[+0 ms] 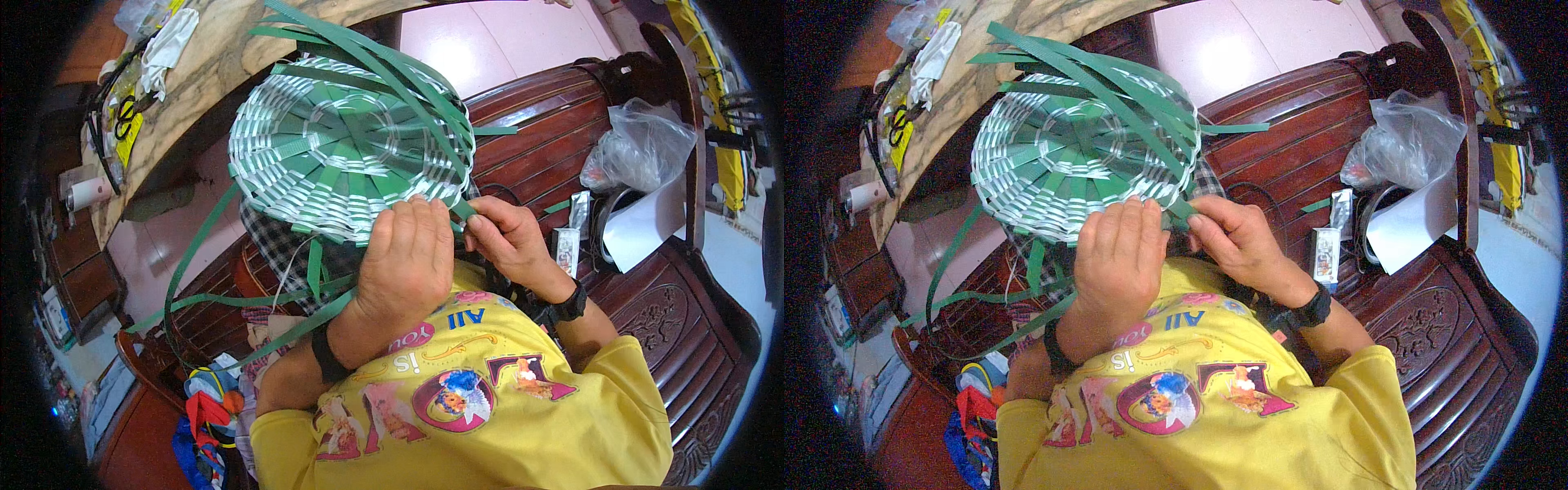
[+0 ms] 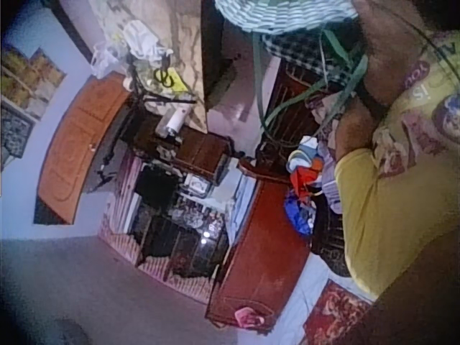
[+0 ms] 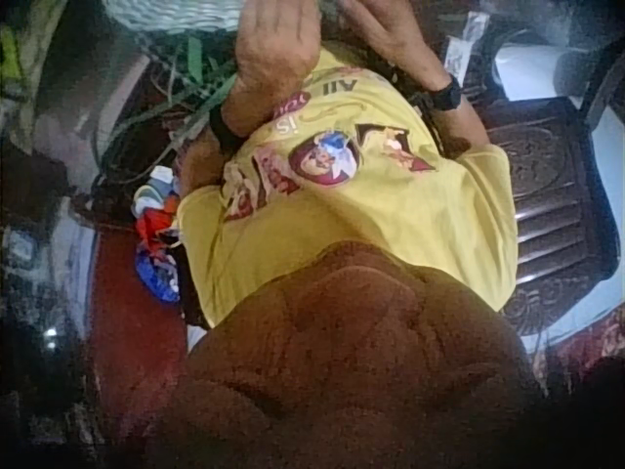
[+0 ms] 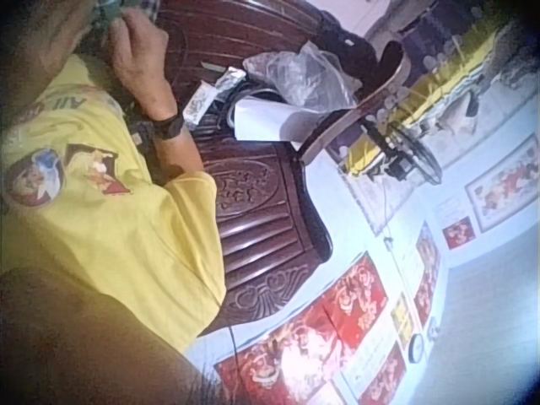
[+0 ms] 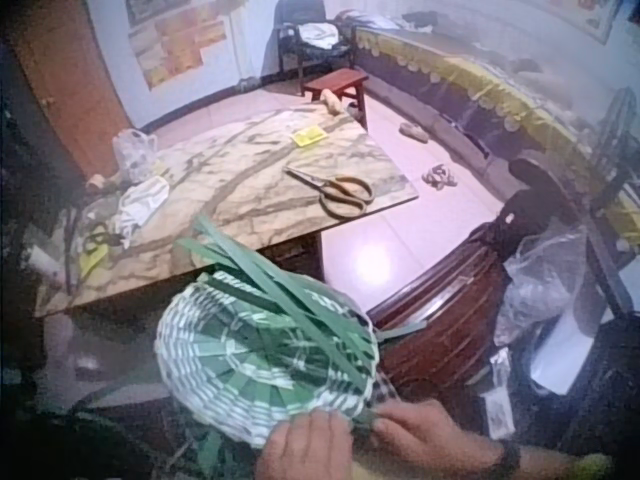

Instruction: The person is weaving a green plastic basket by hand, interlacing vertical and horizontal strips and pulling thin white ties through the gaps to secure the structure.

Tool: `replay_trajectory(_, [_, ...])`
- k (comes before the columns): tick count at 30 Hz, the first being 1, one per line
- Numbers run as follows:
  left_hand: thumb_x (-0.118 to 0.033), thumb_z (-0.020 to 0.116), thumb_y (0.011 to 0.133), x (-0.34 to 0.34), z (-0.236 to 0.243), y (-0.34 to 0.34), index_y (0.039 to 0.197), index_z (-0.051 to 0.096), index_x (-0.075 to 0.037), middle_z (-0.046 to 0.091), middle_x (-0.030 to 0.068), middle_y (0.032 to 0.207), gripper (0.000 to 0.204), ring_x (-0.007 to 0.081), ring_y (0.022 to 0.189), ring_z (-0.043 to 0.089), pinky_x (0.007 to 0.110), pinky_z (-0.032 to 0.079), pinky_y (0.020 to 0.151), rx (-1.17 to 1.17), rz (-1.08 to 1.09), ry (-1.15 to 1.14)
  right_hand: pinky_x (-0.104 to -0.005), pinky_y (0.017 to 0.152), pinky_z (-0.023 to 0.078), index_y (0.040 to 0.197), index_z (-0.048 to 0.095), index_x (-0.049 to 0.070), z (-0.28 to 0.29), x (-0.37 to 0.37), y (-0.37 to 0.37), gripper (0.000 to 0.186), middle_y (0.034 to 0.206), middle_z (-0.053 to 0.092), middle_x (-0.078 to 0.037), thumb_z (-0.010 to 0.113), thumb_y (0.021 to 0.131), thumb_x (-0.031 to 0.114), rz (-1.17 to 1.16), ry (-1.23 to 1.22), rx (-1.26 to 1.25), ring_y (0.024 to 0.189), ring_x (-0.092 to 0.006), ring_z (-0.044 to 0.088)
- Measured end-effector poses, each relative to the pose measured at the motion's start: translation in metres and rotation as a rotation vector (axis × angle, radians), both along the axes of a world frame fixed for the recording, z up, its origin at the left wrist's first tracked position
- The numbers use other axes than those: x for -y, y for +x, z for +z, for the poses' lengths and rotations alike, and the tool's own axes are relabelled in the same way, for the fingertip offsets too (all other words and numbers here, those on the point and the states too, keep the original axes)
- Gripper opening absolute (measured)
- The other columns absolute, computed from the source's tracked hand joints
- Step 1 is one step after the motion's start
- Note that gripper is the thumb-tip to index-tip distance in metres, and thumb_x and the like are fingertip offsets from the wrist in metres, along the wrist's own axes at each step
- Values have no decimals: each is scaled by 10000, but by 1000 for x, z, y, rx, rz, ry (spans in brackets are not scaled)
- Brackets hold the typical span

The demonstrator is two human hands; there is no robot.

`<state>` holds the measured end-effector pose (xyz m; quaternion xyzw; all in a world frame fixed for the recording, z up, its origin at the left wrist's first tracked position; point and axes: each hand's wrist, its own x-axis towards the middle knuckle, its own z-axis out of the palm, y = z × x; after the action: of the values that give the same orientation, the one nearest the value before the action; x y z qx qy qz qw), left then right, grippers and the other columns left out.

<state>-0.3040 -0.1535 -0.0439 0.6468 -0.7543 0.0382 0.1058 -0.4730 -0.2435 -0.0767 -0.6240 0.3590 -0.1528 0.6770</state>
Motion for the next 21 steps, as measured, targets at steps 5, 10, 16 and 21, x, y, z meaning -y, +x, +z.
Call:
replay_trajectory(5, [-170, 629, 843, 2, 2, -1, 1118, 607, 62, 625, 197, 1063, 360, 318, 981, 600, 449, 466, 864, -19, -52, 26, -207, 486, 409, 1098, 576, 41, 19, 3, -5, 145, 674, 612, 6, 506, 995, 116, -77, 462, 16, 533, -49, 519])
replay_trajectory(10, [-165, 634, 839, 1, 2, -2, 1104, 607, 69, 633, 203, 1057, 354, 320, 969, 607, 447, 471, 857, -46, -45, 11, -196, 429, 398, 1159, 549, 47, 37, 4, -3, 189, 623, 588, 11, 500, 992, 121, -21, 433, -92, 450, -45, 498])
replay_trajectory(16, [-157, 639, 844, 3, 2, -2, 1089, 604, 79, 636, 216, 1062, 342, 326, 969, 611, 448, 474, 843, -50, -44, -13, -205, 414, 401, 1204, 542, 33, 39, 4, -4, 237, 600, 581, 5, 500, 990, 125, -45, 395, -133, 427, -52, 492])
replay_trajectory(21, [-149, 634, 849, 3, 2, -3, 1089, 592, 81, 636, 223, 1059, 335, 334, 966, 612, 451, 475, 840, -67, -57, -6, -211, 416, 416, 1201, 547, 24, 48, 8, 0, 244, 608, 592, -5, 492, 984, 121, -30, 411, -181, 437, -56, 508])
